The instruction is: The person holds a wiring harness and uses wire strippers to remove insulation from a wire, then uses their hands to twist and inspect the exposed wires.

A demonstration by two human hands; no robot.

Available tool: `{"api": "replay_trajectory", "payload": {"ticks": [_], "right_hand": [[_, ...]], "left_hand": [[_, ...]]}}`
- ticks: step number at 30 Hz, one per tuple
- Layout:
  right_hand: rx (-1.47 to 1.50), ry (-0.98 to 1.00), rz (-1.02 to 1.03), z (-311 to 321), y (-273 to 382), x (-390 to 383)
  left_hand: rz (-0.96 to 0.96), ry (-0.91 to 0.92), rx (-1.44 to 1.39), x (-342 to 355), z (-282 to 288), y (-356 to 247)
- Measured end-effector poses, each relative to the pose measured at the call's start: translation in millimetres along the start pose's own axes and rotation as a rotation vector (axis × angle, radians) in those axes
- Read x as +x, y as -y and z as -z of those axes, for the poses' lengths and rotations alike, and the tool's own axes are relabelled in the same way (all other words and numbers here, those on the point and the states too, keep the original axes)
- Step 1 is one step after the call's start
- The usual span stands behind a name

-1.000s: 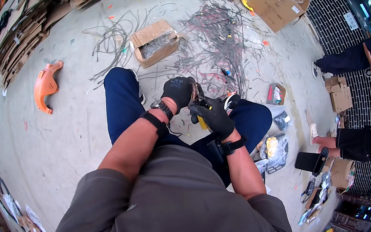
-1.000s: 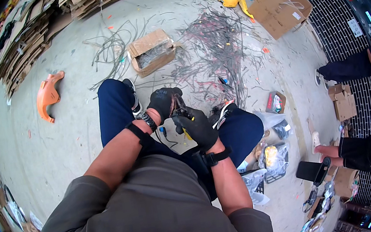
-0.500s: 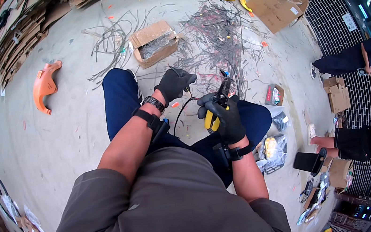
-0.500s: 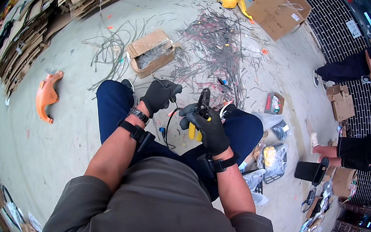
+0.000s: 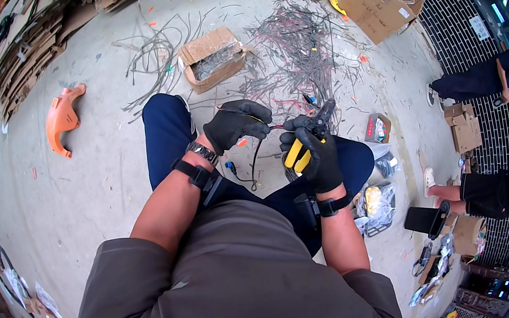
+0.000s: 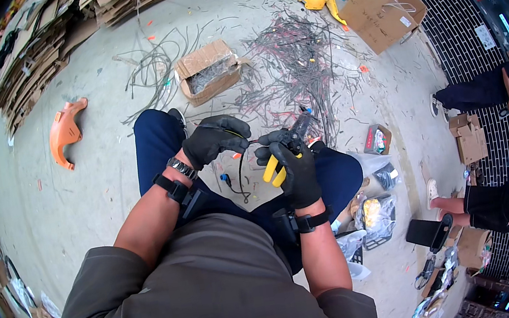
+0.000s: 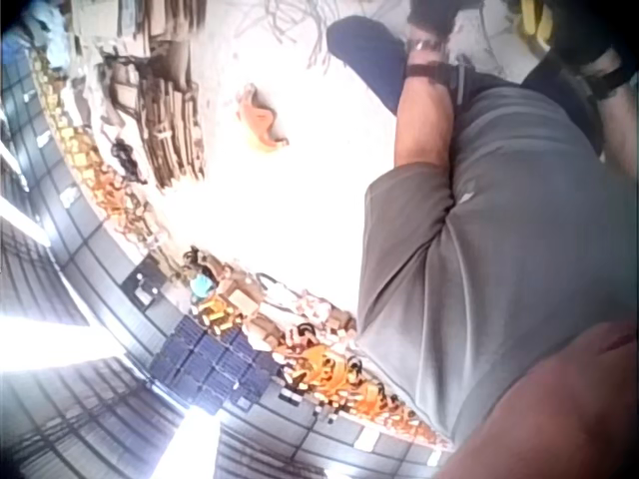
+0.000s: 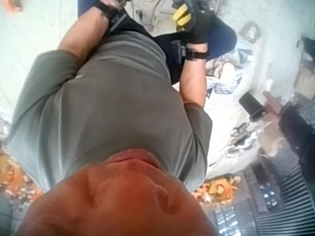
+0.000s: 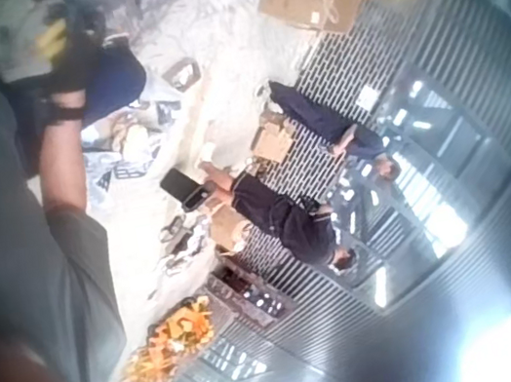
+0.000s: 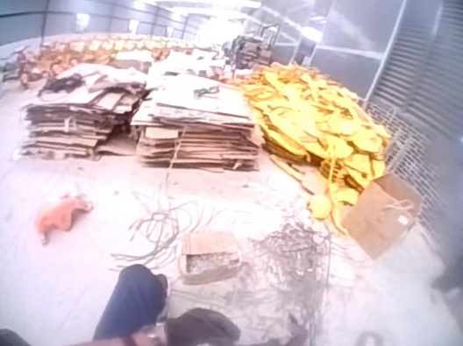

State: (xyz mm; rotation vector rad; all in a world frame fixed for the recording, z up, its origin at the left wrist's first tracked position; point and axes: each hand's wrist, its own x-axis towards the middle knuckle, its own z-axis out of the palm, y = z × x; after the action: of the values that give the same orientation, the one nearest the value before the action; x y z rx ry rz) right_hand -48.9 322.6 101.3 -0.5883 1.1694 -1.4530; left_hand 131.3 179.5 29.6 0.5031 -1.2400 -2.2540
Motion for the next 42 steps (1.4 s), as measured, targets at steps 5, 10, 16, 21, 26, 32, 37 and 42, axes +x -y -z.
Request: {"api": "replay_trajectory", "payload": {"ticks": [5, 10, 16, 21, 26, 32, 37, 42], "right_hand": [[0.016, -0.11, 0.033, 9, 4, -2], [-0.083, -0.208, 0.227, 24, 23, -5], [-0.497, -0.035, 0.184, -11, 36, -6], [-0.677, 0.071, 0.269, -22, 20, 14], [-0.233, 0.027, 0.095, 9, 19, 16], [-0.027, -0.048, 0.066, 8, 11, 8], [-0.053, -0.072, 0.125, 13, 11, 10], [-0.081, 0.014, 0.038, 12, 18, 8]], "left_hand": [[0.069, -0.107, -0.06, -4, -3, -8], [0.052, -0.194, 0.375, -6, -6, -17], [-0.066, -0.096, 1.0, 8, -42, -21], [-0.286, 0.022, 1.197, 16, -34, 15], [0.003, 0.007, 0.706, -12, -57, -12], [0.107, 0.032, 0.296, -30, -57, -25], [0.093, 0.02, 0.504, -31, -55, -24], [0.008, -0.013, 0.642, -33, -55, -18]]}}
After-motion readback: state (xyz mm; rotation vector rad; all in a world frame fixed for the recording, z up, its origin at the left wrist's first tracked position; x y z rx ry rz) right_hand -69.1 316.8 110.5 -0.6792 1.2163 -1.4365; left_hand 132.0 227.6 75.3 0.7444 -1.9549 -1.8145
